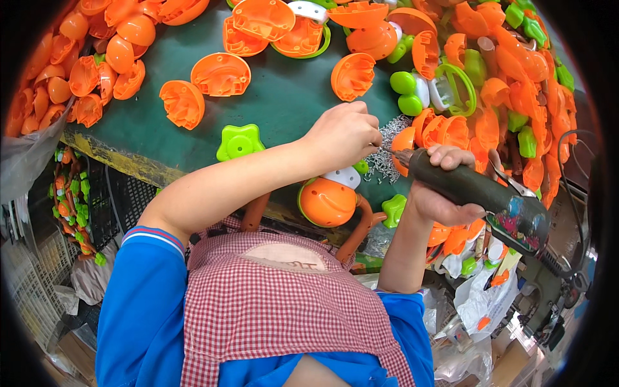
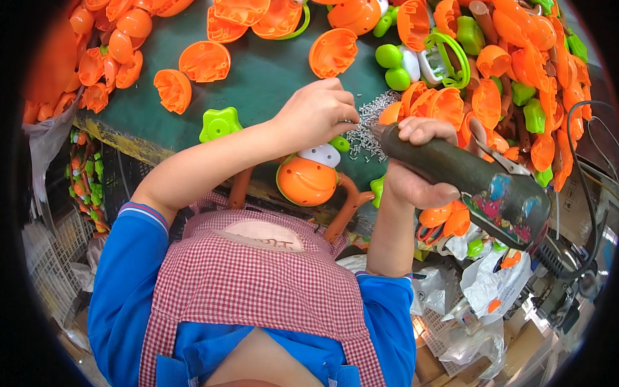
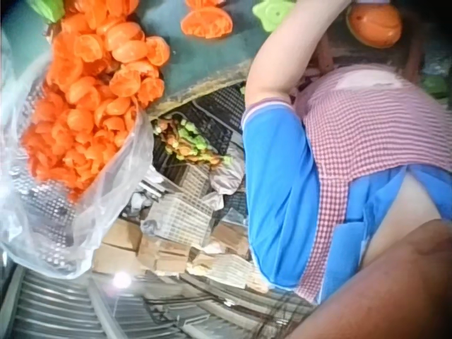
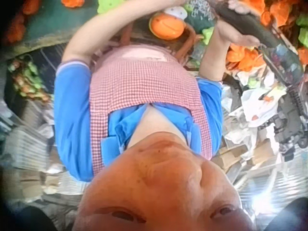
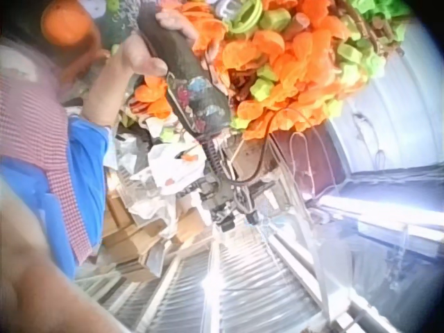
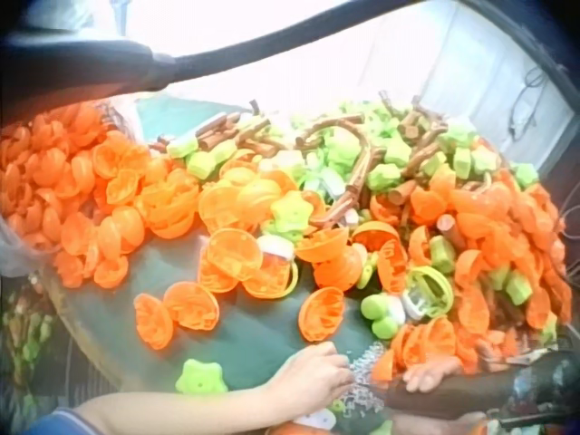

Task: The person assembles small plastic toys by joining orange and green halves with a white center piece and securing them with a power drill. The person repeatedly picks parts from a table, aligns them, and fastens them together.

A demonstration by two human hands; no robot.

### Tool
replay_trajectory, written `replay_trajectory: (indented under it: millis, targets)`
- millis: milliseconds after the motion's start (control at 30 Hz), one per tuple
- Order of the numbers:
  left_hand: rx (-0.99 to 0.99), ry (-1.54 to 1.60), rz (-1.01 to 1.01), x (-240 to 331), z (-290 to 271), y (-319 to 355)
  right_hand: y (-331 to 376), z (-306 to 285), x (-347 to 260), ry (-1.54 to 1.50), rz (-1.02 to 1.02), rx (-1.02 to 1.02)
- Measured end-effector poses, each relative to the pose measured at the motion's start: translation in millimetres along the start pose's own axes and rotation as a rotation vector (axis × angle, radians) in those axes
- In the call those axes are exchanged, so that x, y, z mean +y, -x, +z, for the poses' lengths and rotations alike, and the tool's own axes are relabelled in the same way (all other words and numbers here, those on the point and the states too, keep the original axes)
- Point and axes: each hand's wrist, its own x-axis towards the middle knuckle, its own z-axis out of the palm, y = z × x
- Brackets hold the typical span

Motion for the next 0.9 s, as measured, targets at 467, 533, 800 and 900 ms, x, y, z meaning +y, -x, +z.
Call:
replay_trajectory:
  millis: [467, 533, 800, 900]
  targets:
    - [-0.155, -0.49, 0.283, 23.4, -35.3, 20.4, 4.3, 20.0, -19.2, -0.1, 0.047, -0.143]
    - [-0.06, -0.212, 0.12, 25.4, -41.9, 32.7, 7.7, 26.2, -21.1, -0.071, 0.047, -0.172]
    - [-0.515, 0.015, -0.469, 38.3, -65.3, 72.4, 38.4, 71.7, -38.0, -0.192, 0.17, -0.28]
    - [-0.472, 0.038, -0.448, 34.7, -60.4, 74.9, 45.3, 73.6, -28.5, -0.08, 0.191, -0.323]
